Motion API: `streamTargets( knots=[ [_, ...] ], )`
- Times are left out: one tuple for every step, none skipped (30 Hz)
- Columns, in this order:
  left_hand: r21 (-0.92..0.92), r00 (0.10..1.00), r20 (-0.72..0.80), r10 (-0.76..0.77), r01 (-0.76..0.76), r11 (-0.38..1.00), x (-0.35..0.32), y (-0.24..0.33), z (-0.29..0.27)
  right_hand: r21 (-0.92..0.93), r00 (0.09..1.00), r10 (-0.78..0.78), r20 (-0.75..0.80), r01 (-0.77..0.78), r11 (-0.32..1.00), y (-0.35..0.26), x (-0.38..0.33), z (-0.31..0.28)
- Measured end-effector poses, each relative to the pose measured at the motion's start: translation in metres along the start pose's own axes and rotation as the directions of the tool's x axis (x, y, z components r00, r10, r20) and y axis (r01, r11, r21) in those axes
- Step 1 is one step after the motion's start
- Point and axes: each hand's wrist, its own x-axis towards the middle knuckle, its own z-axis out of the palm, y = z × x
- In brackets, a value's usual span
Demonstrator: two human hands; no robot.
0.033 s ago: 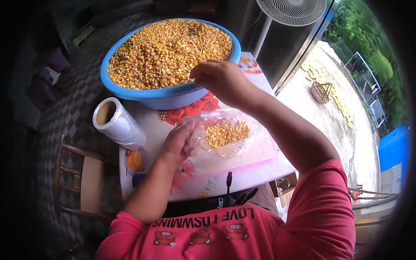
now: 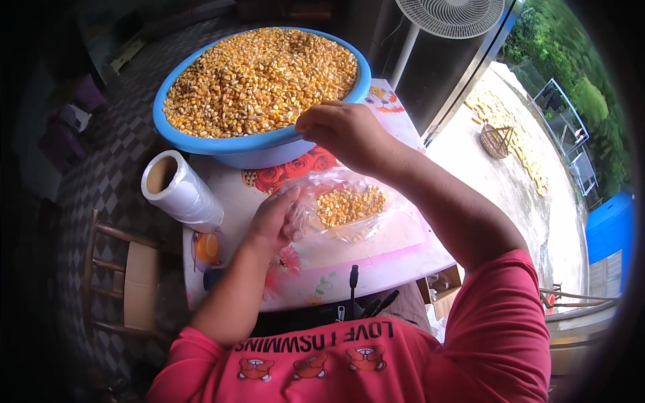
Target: The person picks corn kernels from a blue basin by hand and places them into a small plastic bag.
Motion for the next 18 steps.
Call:
streamTargets(
  knots=[
    [-0.023,0.999,0.011,0.034,-0.033,0.999,-0.002,0.0,0.005,0.006,0.999,-0.042,0.016,0.042,0.999,0.007,-0.014,0.005],
    [-0.019,1.0,0.022,0.023,-0.023,1.0,0.001,-0.002,0.005,0.01,0.996,-0.063,0.066,0.062,0.998,0.01,-0.028,0.004],
    [0.006,1.0,0.016,0.026,-0.026,1.0,0.004,-0.004,0.001,-0.005,0.992,-0.071,0.103,0.071,0.997,0.013,-0.039,0.006],
    [0.029,1.0,0.011,0.03,-0.03,0.999,0.006,-0.005,0.0,-0.018,0.987,-0.078,0.14,0.081,0.997,0.017,-0.049,0.009],
    [0.042,0.997,0.034,0.064,-0.066,0.997,0.006,-0.004,0.006,-0.018,0.98,-0.016,0.199,0.02,1.0,0.021,-0.059,0.009],
    [0.044,0.998,0.036,0.06,-0.062,0.997,0.004,-0.004,0.009,-0.019,0.965,0.045,0.259,-0.041,0.999,0.026,-0.068,0.011],
    [0.025,0.997,0.045,0.064,-0.065,0.998,0.002,-0.003,0.01,-0.044,0.963,0.08,0.258,-0.071,0.997,0.033,-0.077,0.015],
    [0.006,0.996,0.052,0.068,-0.069,0.998,0.001,-0.003,0.011,-0.045,0.963,0.083,0.255,-0.074,0.996,0.036,-0.083,0.015],
    [-0.007,0.998,0.031,0.047,-0.047,0.999,0.001,-0.003,0.01,-0.093,0.978,0.085,0.188,-0.069,0.993,0.038,-0.089,0.013],
    [-0.004,0.999,0.034,0.043,-0.043,0.999,0.001,-0.003,0.011,-0.142,0.989,0.085,0.121,-0.068,0.988,0.04,-0.095,0.01],
    [0.008,0.998,0.031,0.052,-0.053,0.999,0.0,-0.003,0.011,-0.093,0.979,0.182,0.093,-0.174,0.98,0.041,-0.101,0.005],
    [0.02,0.998,0.028,0.062,-0.062,0.998,0.0,-0.003,0.012,-0.051,0.959,0.282,0.014,-0.281,0.958,0.041,-0.106,0.001],
    [0.052,0.998,0.023,0.055,-0.056,0.997,-0.001,-0.003,0.009,-0.181,0.971,0.236,-0.04,-0.239,0.954,0.042,-0.113,-0.004],
    [0.059,0.998,0.024,0.053,-0.054,0.997,-0.003,-0.002,0.01,-0.31,0.979,0.182,-0.087,-0.2,0.93,0.042,-0.119,-0.01],
    [0.055,0.998,0.045,0.054,-0.057,0.997,-0.004,-0.002,0.012,-0.314,0.956,0.274,-0.107,-0.294,0.903,0.043,-0.127,-0.011],
    [0.051,0.996,0.065,0.056,-0.059,0.997,-0.006,-0.002,0.013,-0.311,0.955,0.275,-0.112,-0.297,0.903,0.048,-0.139,-0.01],
    [0.072,0.997,0.063,0.05,-0.054,0.996,-0.009,-0.001,0.014,-0.262,0.911,0.399,-0.103,-0.411,0.873,0.051,-0.152,-0.007],
    [0.082,0.997,0.062,0.047,-0.052,0.995,-0.01,-0.001,0.014,-0.213,0.853,0.515,-0.085,-0.52,0.827,0.054,-0.162,-0.007]
  ],
)
